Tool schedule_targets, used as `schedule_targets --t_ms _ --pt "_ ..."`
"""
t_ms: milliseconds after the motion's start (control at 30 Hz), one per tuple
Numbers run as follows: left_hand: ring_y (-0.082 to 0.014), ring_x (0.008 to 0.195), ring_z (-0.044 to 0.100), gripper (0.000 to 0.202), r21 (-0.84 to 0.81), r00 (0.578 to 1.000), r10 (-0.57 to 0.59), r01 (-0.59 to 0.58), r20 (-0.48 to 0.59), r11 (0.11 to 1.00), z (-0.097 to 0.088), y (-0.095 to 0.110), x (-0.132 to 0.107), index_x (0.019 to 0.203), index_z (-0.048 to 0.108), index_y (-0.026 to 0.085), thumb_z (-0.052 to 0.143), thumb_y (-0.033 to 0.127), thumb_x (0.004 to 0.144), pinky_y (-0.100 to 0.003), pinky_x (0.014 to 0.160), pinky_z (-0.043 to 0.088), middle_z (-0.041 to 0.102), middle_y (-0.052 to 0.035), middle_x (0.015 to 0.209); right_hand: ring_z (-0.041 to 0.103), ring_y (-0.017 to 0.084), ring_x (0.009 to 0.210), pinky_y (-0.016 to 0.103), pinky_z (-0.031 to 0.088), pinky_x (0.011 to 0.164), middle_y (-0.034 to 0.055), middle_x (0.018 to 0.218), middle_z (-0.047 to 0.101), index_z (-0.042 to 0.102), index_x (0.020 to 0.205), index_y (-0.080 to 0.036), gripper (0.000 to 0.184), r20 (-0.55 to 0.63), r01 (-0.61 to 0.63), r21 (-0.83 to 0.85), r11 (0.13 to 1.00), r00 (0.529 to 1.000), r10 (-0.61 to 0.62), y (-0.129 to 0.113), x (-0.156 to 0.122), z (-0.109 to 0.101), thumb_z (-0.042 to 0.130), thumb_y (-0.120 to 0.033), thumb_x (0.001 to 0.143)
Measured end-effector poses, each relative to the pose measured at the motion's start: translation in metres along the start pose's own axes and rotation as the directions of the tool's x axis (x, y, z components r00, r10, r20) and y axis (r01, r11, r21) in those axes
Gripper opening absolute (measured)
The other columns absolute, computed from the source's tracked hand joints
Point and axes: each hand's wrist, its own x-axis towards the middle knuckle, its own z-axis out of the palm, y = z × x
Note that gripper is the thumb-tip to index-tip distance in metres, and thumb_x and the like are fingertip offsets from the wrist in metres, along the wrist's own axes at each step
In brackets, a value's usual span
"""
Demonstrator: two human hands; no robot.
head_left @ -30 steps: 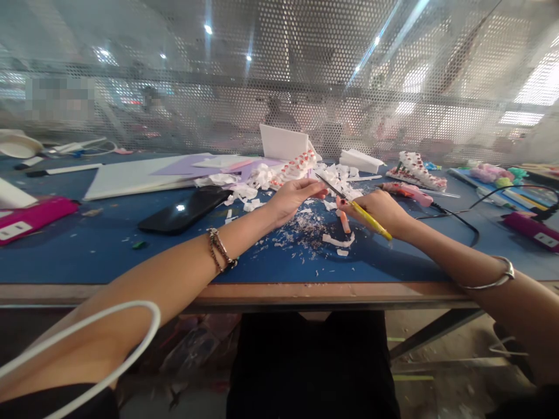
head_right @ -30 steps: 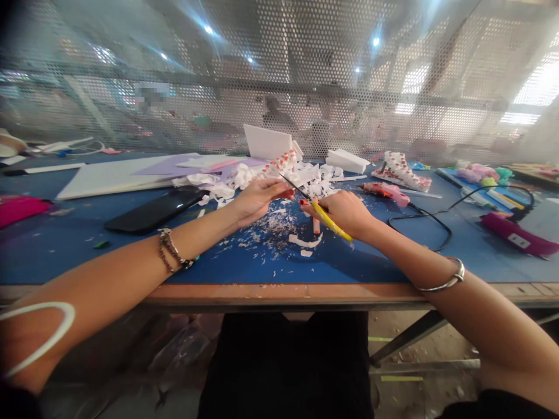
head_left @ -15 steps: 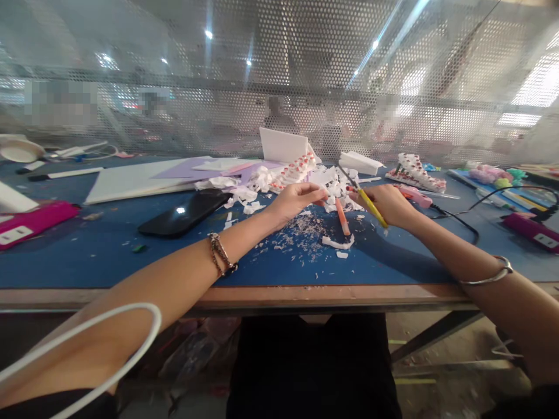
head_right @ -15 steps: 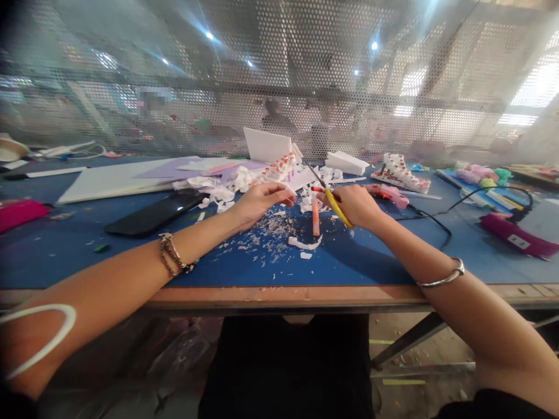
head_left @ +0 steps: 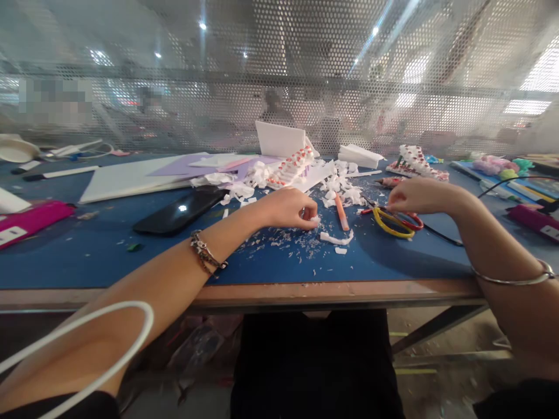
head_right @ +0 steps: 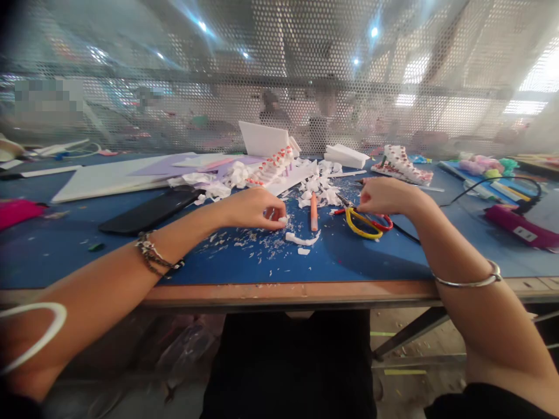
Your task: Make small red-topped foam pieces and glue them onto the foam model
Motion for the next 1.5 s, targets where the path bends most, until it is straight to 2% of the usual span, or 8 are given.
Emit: schedule_targets --t_ms 167,300,367,700,900,1067,1267,1500 --pt "-0.0125 0.056 0.054 0.022 0.027 0.995 -0.006 0.003 0.098 1.0 0.001 0.005 0.001 0.07 0.066 0.021 0.058 0.041 0.068 -0.023 0.053 0.031 0.063 -0.002 0.063 0.048 0.011 0.058 0.025 0.031 0.058 0.0025 0.068 0.06 0.063 0.085 -0.018 0.022 -0.216 0.11 -0.028 0.994 0.97 -0.113 -0.025 0.004 -0.004 0.044 -0.028 0.08" --pt "-0.0129 0.063 0.054 0.036 0.03 0.984 -0.128 0.125 0.127 0.992 -0.003 0.009 0.001 0.082 0.064 0.019 0.059 0.051 0.066 -0.023 0.056 0.031 0.064 -0.0039 0.077 0.052 0.011 0.071 0.024 0.034 0.065 0.0036 0.08 0.062 0.061 0.088 -0.016 0.021 -0.185 0.369 0.033 0.929 0.915 -0.358 -0.051 0.012 0.012 0.041 -0.019 0.082" --pt "-0.0132 0.066 0.054 0.045 0.023 0.975 -0.183 0.182 0.125 0.983 -0.001 0.012 0.001 0.089 0.062 0.017 0.056 0.056 0.067 -0.024 0.058 0.032 0.064 -0.0057 0.081 0.052 0.011 0.074 0.023 0.034 0.066 0.004 0.084 0.062 0.061 0.088 -0.016 0.021 -0.147 0.415 0.055 0.908 0.903 -0.404 -0.056 0.014 0.02 0.04 -0.019 0.083" --pt "-0.0119 0.06 0.055 0.036 -0.053 0.964 -0.261 0.258 -0.052 0.965 0.022 0.025 0.004 0.077 0.065 0.014 0.056 0.048 0.071 -0.023 0.056 0.035 0.064 -0.0054 0.067 0.049 0.012 0.073 0.025 0.035 0.066 0.0043 0.081 0.058 0.059 0.084 -0.016 0.017 -0.155 0.407 0.066 0.911 0.906 -0.393 -0.05 0.021 0.032 0.042 -0.02 0.083" --pt "-0.0119 0.068 0.058 0.03 -0.115 0.988 -0.152 0.148 -0.02 0.982 0.017 0.023 0.004 0.087 0.064 0.015 0.054 0.041 0.076 -0.022 0.063 0.04 0.066 -0.0053 0.078 0.052 0.016 0.084 0.026 0.036 0.068 0.0076 0.097 0.055 0.053 0.106 -0.019 0.027 -0.075 0.358 0.003 0.934 0.931 -0.357 -0.048 0.022 0.039 0.043 -0.016 0.082" --pt "-0.0125 0.076 0.056 0.028 -0.065 0.998 -0.018 0.021 0.053 0.998 0.015 0.024 0.003 0.095 0.064 0.015 0.047 0.031 0.079 -0.023 0.07 0.04 0.062 -0.0062 0.089 0.053 0.016 0.08 0.025 0.034 0.065 0.0072 0.095 0.055 0.056 0.101 -0.019 0.027 0.004 0.378 -0.018 0.925 0.926 -0.378 -0.049 0.023 0.04 0.042 -0.011 0.08" --pt "-0.0129 0.071 0.054 0.038 -0.041 0.997 -0.075 0.076 0.008 0.996 0.021 0.031 0.006 0.089 0.065 0.014 0.054 0.047 0.074 -0.025 0.068 0.04 0.061 -0.0063 0.083 0.052 0.015 0.079 0.024 0.033 0.066 0.0069 0.093 0.057 0.058 0.094 -0.018 0.022 0.023 0.4 0.01 0.916 0.916 -0.4 -0.049 0.024 0.039 0.04 -0.014 0.082" --pt "-0.0135 0.073 0.055 0.032 -0.002 0.995 -0.086 0.087 0.039 0.996 0.017 0.028 0.004 0.091 0.067 0.015 0.047 0.039 0.081 -0.026 0.068 0.039 0.062 -0.0067 0.085 0.053 0.011 0.071 0.02 0.03 0.056 0.002 0.086 0.061 0.053 0.091 -0.019 0.016 0.056 0.365 0.027 0.931 0.929 -0.366 -0.057 0.029 0.04 0.041 -0.013 0.083"
